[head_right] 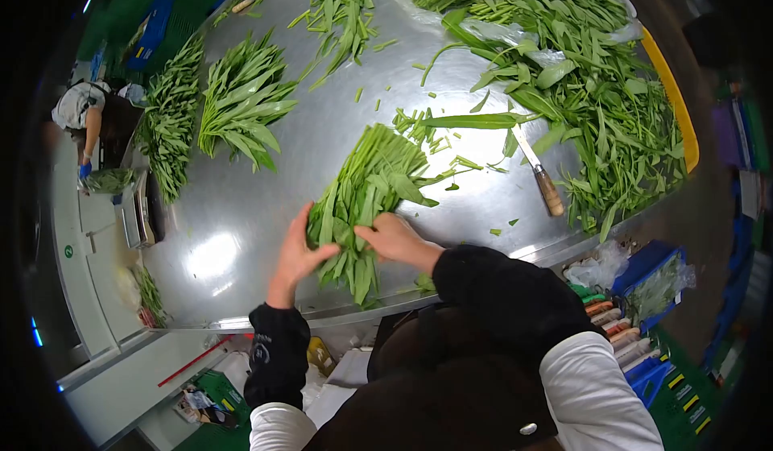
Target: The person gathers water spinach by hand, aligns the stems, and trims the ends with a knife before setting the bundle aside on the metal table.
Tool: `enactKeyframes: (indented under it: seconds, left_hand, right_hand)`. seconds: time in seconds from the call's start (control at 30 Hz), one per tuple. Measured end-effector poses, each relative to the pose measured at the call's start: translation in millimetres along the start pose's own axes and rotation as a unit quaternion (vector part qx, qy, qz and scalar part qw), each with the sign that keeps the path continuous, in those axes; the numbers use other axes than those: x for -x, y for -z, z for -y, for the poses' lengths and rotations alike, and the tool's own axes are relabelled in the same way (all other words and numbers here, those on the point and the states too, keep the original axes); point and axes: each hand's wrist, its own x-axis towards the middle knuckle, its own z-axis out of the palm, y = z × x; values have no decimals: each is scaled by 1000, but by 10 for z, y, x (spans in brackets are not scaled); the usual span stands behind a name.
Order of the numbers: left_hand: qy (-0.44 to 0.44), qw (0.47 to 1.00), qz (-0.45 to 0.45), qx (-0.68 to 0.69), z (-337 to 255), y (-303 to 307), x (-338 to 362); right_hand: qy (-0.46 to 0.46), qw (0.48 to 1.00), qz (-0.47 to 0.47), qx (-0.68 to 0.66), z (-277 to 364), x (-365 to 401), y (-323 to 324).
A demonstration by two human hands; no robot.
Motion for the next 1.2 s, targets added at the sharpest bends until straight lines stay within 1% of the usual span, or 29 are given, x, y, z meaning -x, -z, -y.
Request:
enactKeyframes:
  seconds: [0.03, 0.07, 0.1, 0.17, 0.2, 0.23, 0.27, 0.3, 0.33, 0.37, 0.43, 0.5, 0.57, 0.63, 0.67, 0.7, 0.73, 0.77, 0.83, 0.87, 0.9, 0.93, 0.97, 1.03, 1.07, 1.1, 1.13, 1.17, 1.2]
  left_hand:
    - [-3, 1000, 5, -5, -50, -38, 72]
    - [-27, 1000, -5, -1, -102, -78, 124]
    - [-52, 998, -16, 4, -150, -120, 147]
    - [-53, 998, -18, 2, -238, -274, 155]
    - [-17, 996, -75, -48, -299, -381, 154]
    - [19, 986, -133, -98, -342, -472, 147]
    - [42, 980, -167, -101, -338, -554, 121]
    - [35, 980, -166, -103, -269, -582, 103]
    - [27, 979, -183, -90, -202, -596, 91]
    - [21, 977, -199, -76, -152, -603, 87]
    - [-8, 975, -211, -71, -131, -559, 68]
    - [30, 978, -200, 61, -56, -482, 26]
    - [36, 980, -192, 27, -169, -310, -22]
    - [-40, 974, -221, -33, -438, -120, -103]
    - [-43, 974, -219, -34, -651, -14, -112]
    - [-31, 972, -216, 89, -979, 131, -113]
    - [-18, 955, -211, 210, -1232, 225, -115]
    - [-73, 953, -231, 179, -1373, 248, -129]
    - [-114, 960, -185, 178, -1410, 194, -187]
    - [-101, 982, -147, 64, -1403, 140, -210]
    - [-87, 989, -107, -51, -1414, 100, -224]
    - [-7, 988, -28, -149, -1466, 104, -274]
    - [-7, 988, -27, -151, -1477, 108, -264]
    - [-120, 981, -74, -134, -1466, 112, -304]
    - [-16, 968, -110, 224, -1459, 58, -306]
    - [-20, 974, -93, 206, -1727, 149, -237]
    - [-10, 985, -68, 161, -1590, 135, -194]
    - [-3, 992, -44, 115, -1408, 122, -164]
    - [-29, 1000, -4, -6, -1368, 107, -175]
  right_hand:
    - [-39, 994, -5, -101, 38, -64, -53]
    - [-76, 977, -10, -201, 69, -127, -97]
    - [-74, 976, -15, -206, 73, -193, -141]
    - [-86, 943, -39, -319, 53, -280, -242]
    - [-96, 925, -39, -365, 70, -304, -285]
    - [-93, 924, -43, -369, 87, -278, -263]
    - [-96, 925, -17, -366, 99, -250, -229]
    - [-97, 926, 8, -363, 104, -220, -191]
    - [-105, 917, 42, -383, 77, -174, -155]
    - [-102, 916, 37, -386, 24, -100, -114]
    - [-52, 950, 74, -298, -128, 108, -28]
    - [-20, 971, 96, -220, -314, 372, 147]
    - [-25, 982, 58, -179, -489, 678, 344]
    - [17, 988, -20, -150, -652, 1007, 524]
    - [17, 988, -22, -153, -690, 1160, 642]
    - [41, 992, -55, -107, -702, 1319, 757]
    - [66, 992, -87, -61, -750, 1428, 850]
    - [69, 992, -88, -64, -860, 1492, 914]
    - [155, 973, -151, 76, -1076, 1578, 991]
    - [156, 973, -152, 73, -1148, 1598, 1007]
    - [164, 975, -143, 55, -1202, 1621, 1033]
    - [172, 975, -133, 38, -1238, 1655, 1063]
    - [173, 975, -134, 36, -1252, 1685, 1083]
    - [125, 986, -106, -23, -1201, 1694, 1111]
    - [122, 986, -110, -27, -1241, 1671, 1077]
    - [155, 977, -148, 5, -1300, 1634, 1024]
    - [190, 963, -186, 39, -1333, 1613, 1000]
    - [193, 962, -191, 40, -1345, 1615, 992]
    - [195, 955, -214, 59, -1334, 1615, 982]
